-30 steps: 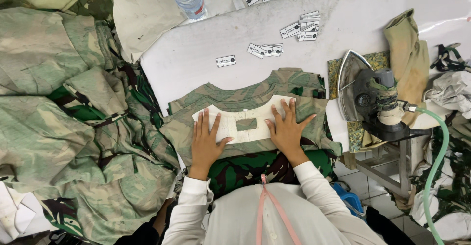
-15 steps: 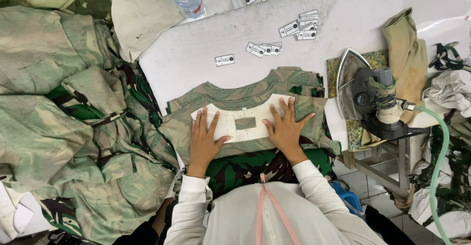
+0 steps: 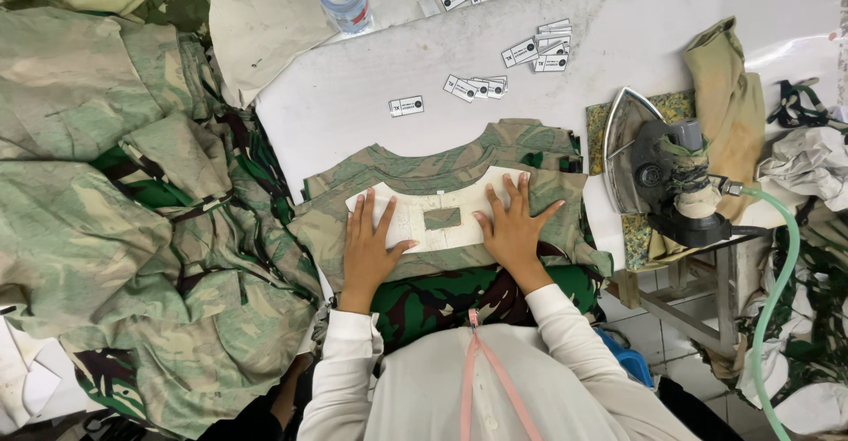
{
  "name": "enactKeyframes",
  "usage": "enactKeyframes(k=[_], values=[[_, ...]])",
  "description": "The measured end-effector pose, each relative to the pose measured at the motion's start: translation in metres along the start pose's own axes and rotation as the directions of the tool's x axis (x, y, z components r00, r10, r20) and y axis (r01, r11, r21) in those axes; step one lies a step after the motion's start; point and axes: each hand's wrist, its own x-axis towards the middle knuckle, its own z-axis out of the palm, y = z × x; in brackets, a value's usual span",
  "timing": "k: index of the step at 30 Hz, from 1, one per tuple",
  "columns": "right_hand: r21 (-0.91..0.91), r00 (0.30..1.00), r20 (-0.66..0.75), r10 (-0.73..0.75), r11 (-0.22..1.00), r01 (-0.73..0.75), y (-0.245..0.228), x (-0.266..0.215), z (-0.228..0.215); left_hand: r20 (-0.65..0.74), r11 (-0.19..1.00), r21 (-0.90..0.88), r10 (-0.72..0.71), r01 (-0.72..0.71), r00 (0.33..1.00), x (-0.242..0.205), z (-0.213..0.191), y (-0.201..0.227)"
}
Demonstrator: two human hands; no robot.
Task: The person irons the back collar area of a camouflage-patterned shirt using a steam iron and a white cardboard template. They repeatedly place the template on the shirt, iron over it, remove the template, and adjust the shirt on the table.
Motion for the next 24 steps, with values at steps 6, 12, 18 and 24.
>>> enactKeyframes(k=[6, 12, 18, 24], values=[[-0.028, 1.000, -0.006, -0.005, 1.000, 0.005, 0.000, 0.001, -0.003, 0.013, 0.999, -0.041, -0.016, 0.017, 1.000, -0.001, -0.003, 0.003], [-0.195, 0.915, 0.403, -0.003, 0.977, 0.089, -0.003, 0.074, -0.010, 0.012, 0.991, 0.131, -0.014, 0.012, 1.000, 0.000, 0.003, 0.009], [0.178, 0.920, 0.311, -0.240, 0.965, 0.192, -0.037, 0.183, 0.038, 0.073, 0.984, 0.173, -0.050, 0.037, 0.996, 0.000, -0.005, 0.020], [-0.002, 0.879, 0.452, -0.149, 0.986, 0.168, -0.064, 0.186, 0.006, 0.098, 0.990, 0.115, -0.089, 0.078, 0.991, -0.001, -0.005, 0.019]])
